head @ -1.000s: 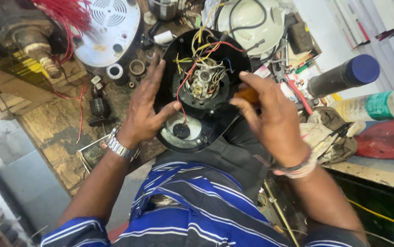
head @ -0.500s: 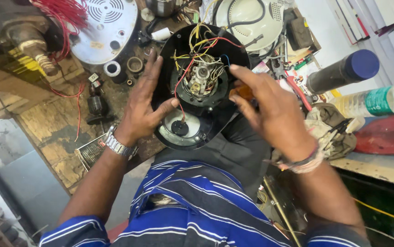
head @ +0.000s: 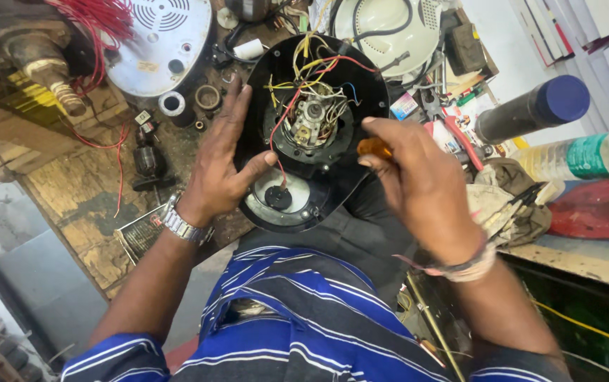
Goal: The person works on the internal wiring of a disassembled ceiling fan motor. They use a screwdriver to adjust components and manipulate multiple colored wires inside the motor housing on a cluttered workbench.
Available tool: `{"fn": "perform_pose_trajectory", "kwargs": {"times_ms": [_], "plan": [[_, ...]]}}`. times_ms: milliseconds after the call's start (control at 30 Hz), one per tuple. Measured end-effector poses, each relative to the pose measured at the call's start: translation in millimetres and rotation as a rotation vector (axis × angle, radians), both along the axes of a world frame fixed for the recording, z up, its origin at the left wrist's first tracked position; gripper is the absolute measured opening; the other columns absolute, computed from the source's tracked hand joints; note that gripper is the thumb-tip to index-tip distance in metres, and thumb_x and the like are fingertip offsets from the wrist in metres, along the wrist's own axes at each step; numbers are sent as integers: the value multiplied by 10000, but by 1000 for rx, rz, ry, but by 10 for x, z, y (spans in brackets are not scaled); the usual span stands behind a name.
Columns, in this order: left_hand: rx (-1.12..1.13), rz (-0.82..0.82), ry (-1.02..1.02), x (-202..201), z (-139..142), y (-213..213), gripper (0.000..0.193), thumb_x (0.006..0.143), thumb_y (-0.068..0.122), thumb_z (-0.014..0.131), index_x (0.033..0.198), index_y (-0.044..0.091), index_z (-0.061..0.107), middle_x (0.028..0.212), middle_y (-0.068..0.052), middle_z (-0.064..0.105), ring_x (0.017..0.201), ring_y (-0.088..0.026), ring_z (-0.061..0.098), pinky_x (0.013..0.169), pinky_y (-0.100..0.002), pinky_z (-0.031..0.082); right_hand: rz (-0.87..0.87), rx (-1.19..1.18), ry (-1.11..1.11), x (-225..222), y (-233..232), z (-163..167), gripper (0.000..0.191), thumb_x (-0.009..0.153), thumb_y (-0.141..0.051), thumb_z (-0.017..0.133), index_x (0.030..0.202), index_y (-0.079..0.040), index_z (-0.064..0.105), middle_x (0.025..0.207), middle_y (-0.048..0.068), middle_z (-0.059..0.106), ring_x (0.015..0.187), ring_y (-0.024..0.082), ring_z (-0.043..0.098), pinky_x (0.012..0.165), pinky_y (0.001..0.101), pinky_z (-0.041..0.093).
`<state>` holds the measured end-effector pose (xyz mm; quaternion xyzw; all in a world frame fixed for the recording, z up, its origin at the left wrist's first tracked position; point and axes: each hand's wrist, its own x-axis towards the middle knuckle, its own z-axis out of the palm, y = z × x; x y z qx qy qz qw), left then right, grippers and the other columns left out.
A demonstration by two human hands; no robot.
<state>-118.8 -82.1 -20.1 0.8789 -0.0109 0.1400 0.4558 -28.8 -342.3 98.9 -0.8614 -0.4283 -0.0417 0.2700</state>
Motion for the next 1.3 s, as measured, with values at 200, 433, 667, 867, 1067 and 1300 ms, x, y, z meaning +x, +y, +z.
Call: {"fn": "perform_pose_trajectory", "kwargs": {"times_ms": [200,433,667,867,1067,1300], "plan": [[-22,0,2,-7,-31,-1,919,976,472,680,1675,88,223,1762,-197,160,1612,-401,315,1310,-481,282,490,17,327,467,-69,233,466,866,145,601,1256,-108,576,1309,178,639,1039,270,726,803,333,592],[11,19,-8,-7,-1,-2,895,985,458,669,1671,81,235,1757,-199,174,1613,-390,318,1310,-468,279,-90,176,65,-136,12,-219,427,963,57,746,1324,-103,580,1168,65,707,1006,228,746,843,315,588],[-36,-3,13,-39,-4,9,866,1003,463,632,1665,70,237,1756,-221,167,1606,-389,321,1302,-463,276,468,105,310,405,-122,132,453,895,167,586,1282,-52,501,1357,233,572,1028,305,702,827,359,581],[-15,24,-28,-9,-20,-1,845,1024,492,599,1677,88,248,1763,-204,185,1632,-390,310,1334,-475,266,76,240,151,79,-78,-262,542,907,254,523,1340,-72,506,1252,114,708,1097,228,764,903,301,637],[53,31,42,-70,-79,24,878,1025,511,575,1705,80,224,1764,-193,194,1625,-408,302,1305,-502,233,-97,241,90,-140,50,-316,509,962,206,630,1381,-49,495,1185,127,694,1022,211,749,882,303,615],[-165,279,123,-311,-266,877,587,1012,398,686,1465,85,483,1401,-200,641,1229,-304,648,1009,-408,527,-37,545,274,-243,-440,-152,353,1157,66,671,1412,-6,438,1274,178,656,1163,279,691,1042,386,604]]}}
